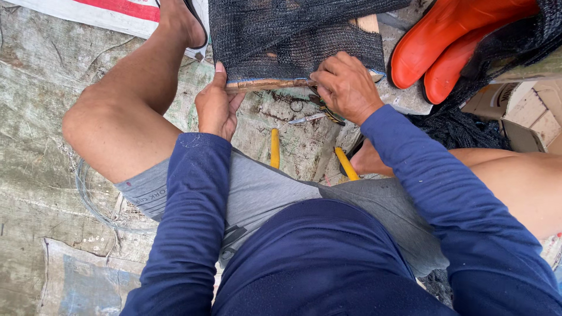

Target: The person sits on the ground and repairs a black mesh net by hand. They fold and align the net edges, then use a hammer to drive small nails or staples into a wooden frame to secure the net in place.

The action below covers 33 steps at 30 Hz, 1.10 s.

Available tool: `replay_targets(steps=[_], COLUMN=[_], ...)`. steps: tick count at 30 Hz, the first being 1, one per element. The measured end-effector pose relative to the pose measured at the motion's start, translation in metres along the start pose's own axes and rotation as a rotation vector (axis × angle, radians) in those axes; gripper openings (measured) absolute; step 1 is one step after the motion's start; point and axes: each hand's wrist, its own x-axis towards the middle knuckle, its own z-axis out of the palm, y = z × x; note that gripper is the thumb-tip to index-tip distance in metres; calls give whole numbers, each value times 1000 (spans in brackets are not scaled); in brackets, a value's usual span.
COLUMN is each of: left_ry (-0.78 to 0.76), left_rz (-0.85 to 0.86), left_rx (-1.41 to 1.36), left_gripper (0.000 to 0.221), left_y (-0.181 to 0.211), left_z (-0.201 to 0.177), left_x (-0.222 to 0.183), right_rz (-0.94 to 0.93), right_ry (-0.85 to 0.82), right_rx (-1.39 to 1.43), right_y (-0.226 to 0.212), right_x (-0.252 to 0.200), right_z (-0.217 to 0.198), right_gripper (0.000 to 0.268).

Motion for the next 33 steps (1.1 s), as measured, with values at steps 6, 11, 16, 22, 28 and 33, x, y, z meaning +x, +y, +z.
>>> replay_targets(steps=[6,11,16,22,28,33], left_ry=[-1,-4,10,-4,-81,-101], left_rz=[-6,-4,-13,-1,20,76], left_rx=[6,-1,-14,8,5,55], left_gripper=[37,35,36,37,36,36], left_y=[0,3,5,2,-5,-5], left_z=[1,2,4,3,-4,-7], left_x=[0,-2,-5,-4,-3,-1], right_rz=[18,36,104,611,1295,1629], right_ry=[4,41,106,320,527,348], right_rx=[7,-28,-48,252,849,1516], right_y=[1,-5,-21,-48,-57,-49], right_x=[-8,-7,-10,-10,5,-5], right_z=[3,6,10,41,70,71], right_gripper=[21,17,18,17,39,53])
